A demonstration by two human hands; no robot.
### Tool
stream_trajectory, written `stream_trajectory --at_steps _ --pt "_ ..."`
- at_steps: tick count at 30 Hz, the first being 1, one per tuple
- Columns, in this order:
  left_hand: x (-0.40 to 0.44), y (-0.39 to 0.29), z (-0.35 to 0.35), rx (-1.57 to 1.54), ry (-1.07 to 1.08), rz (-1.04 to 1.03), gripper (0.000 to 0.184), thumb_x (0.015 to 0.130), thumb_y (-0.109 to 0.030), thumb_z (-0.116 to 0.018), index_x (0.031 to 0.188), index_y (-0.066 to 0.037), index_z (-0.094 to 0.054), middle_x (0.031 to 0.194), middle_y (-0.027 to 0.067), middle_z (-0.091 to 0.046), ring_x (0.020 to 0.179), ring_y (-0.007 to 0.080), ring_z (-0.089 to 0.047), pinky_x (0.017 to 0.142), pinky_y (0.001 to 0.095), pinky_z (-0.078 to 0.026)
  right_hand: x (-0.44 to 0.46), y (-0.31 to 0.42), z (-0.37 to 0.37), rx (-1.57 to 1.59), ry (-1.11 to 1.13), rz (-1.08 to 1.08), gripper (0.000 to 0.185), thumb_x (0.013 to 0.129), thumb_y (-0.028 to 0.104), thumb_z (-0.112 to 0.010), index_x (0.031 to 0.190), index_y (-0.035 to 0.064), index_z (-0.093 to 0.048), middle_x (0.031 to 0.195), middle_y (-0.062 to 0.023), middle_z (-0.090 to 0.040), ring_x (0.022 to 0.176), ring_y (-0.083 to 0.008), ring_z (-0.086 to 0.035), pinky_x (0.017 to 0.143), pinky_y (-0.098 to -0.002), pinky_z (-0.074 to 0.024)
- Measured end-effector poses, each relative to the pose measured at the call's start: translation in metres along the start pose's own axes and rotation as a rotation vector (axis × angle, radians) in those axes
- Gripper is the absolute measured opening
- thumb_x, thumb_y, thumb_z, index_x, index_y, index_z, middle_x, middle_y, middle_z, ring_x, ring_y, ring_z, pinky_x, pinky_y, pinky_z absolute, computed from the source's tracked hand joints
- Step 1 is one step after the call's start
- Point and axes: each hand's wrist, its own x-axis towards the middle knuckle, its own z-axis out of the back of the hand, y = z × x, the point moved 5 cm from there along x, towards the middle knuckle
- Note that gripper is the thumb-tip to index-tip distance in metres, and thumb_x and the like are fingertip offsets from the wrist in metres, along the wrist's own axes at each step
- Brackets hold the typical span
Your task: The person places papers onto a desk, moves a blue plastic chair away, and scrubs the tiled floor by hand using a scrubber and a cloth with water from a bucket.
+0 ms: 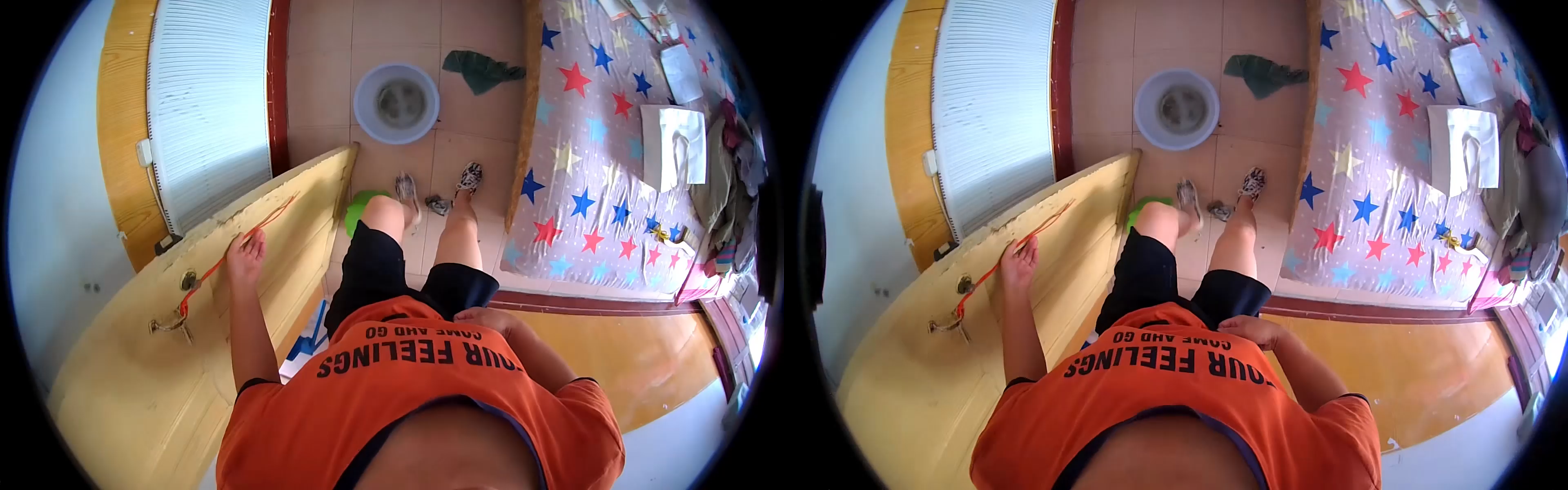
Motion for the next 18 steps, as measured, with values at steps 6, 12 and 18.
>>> stream_trajectory --at_steps 6,12,18 --pt "0.040 -0.005 0.007 -0.020 -0.070 -0.032 0.038 0.085 -0.026 -0.056 0.108 0.005 -0.054 0.104 0.0117 -0.062 0.093 0.0179 -0.061 0.078 0.0276 -0.049 0.023 0.034 0.009 -0.182 -0.032 -0.104 0.025 0.090 0.028 -0.053 0.084 0.0051 -0.060 0.076 0.0047 -0.056 0.069 -0.0030 -0.048 0.061 -0.0201 -0.0428" --pt "0.076 -0.010 0.019 -0.069 -0.192 0.005 0.035 0.087 -0.025 -0.053 0.109 0.002 -0.053 0.106 0.0109 -0.061 0.097 0.0198 -0.059 0.078 0.0290 -0.048 0.079 0.059 0.005 -0.084 0.033 -0.222 0.031 0.090 0.032 -0.053 0.090 0.0018 -0.061 0.078 0.0037 -0.058 0.069 -0.0032 -0.050 0.060 -0.0200 -0.0438" --pt "0.097 -0.009 0.026 0.038 -0.222 -0.057 0.035 0.089 -0.026 -0.049 0.116 -0.003 -0.049 0.115 0.0099 -0.056 0.103 0.0216 -0.056 0.080 0.0289 -0.046 0.123 0.084 0.021 -0.322 0.052 -0.330 0.031 0.091 0.037 -0.048 0.082 0.0083 -0.056 0.062 0.0044 -0.041 0.060 -0.0070 -0.040 0.055 -0.0225 -0.0367"
